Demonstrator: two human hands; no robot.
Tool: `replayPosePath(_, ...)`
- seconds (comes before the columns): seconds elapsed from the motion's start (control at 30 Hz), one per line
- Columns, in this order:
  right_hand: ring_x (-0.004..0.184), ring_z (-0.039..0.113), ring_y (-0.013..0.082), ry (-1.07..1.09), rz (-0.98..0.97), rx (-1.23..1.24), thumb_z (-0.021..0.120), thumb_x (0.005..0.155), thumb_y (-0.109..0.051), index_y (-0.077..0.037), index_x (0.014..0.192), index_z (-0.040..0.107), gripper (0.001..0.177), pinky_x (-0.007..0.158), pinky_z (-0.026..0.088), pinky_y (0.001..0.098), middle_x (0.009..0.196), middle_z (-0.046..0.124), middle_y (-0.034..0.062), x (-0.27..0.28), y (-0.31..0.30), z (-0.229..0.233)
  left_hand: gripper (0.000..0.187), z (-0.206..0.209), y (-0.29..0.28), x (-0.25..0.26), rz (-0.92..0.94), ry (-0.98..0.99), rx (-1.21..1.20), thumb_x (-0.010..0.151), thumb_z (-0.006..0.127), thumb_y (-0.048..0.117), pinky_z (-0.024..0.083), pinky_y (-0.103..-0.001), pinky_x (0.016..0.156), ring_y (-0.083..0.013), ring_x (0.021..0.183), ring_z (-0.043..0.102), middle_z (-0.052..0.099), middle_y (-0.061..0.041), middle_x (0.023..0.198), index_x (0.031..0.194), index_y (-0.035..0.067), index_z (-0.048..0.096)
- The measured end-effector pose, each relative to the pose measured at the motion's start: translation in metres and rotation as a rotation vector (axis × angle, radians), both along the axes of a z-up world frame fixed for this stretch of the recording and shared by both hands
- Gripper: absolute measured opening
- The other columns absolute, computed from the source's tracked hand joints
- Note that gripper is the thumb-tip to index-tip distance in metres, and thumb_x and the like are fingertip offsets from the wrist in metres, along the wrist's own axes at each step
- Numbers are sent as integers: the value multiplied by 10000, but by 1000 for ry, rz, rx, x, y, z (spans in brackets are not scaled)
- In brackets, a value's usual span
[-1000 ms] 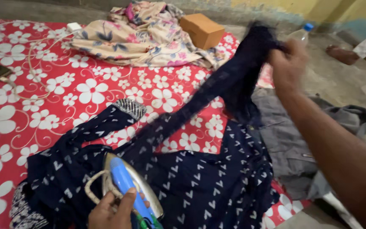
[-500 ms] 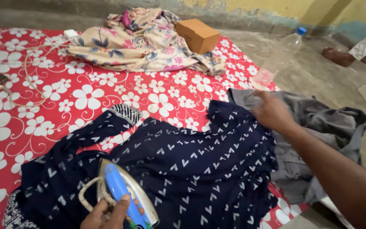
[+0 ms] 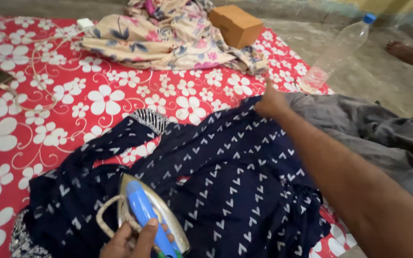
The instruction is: The person irons a dark blue patterned shirt laid out on a floral bedsheet. They use a blue electric iron to smooth the fabric, moving it across the shirt's body and sleeves while occasionally adjusting the garment with their hands.
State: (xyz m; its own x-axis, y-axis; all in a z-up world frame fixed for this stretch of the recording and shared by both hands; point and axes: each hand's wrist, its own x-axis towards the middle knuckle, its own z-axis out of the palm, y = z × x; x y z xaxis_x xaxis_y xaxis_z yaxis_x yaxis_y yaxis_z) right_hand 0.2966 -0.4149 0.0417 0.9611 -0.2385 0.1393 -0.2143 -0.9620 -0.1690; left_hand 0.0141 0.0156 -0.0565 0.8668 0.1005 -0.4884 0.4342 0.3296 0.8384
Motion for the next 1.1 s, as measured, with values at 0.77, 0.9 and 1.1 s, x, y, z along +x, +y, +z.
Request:
replayPosePath(0.77,1100,592,297,190,1255,-27,661,1011,-179,-94,1251,639,255,930,476,404,1130,583,100,-321,162,-73,218,75,4,-6,153,-87,-196,874,653,39,572,-405,589,-278,612,701,735,-228,768,1002,-130,700)
replayPosePath(0.9,1106,596,310,227,1135,74,662,970,-163,-111,1194,646,231,933,487,421,1135,601,108,-319,170,-68,214,83,9,-7,139,-85,-263,881,629,66,592,-427,586,-278,608,700,724,-196,768,995,-110,666)
replayPosePath(1.1,1116,603,330,197,787,133,663,907,-139,-137,1108,656,201,937,504,446,1142,627,119,-309,196,19,221,76,13,-6,112,-138,-212,883,643,52,574,-418,600,-293,606,703,732,-229,738,995,-134,688)
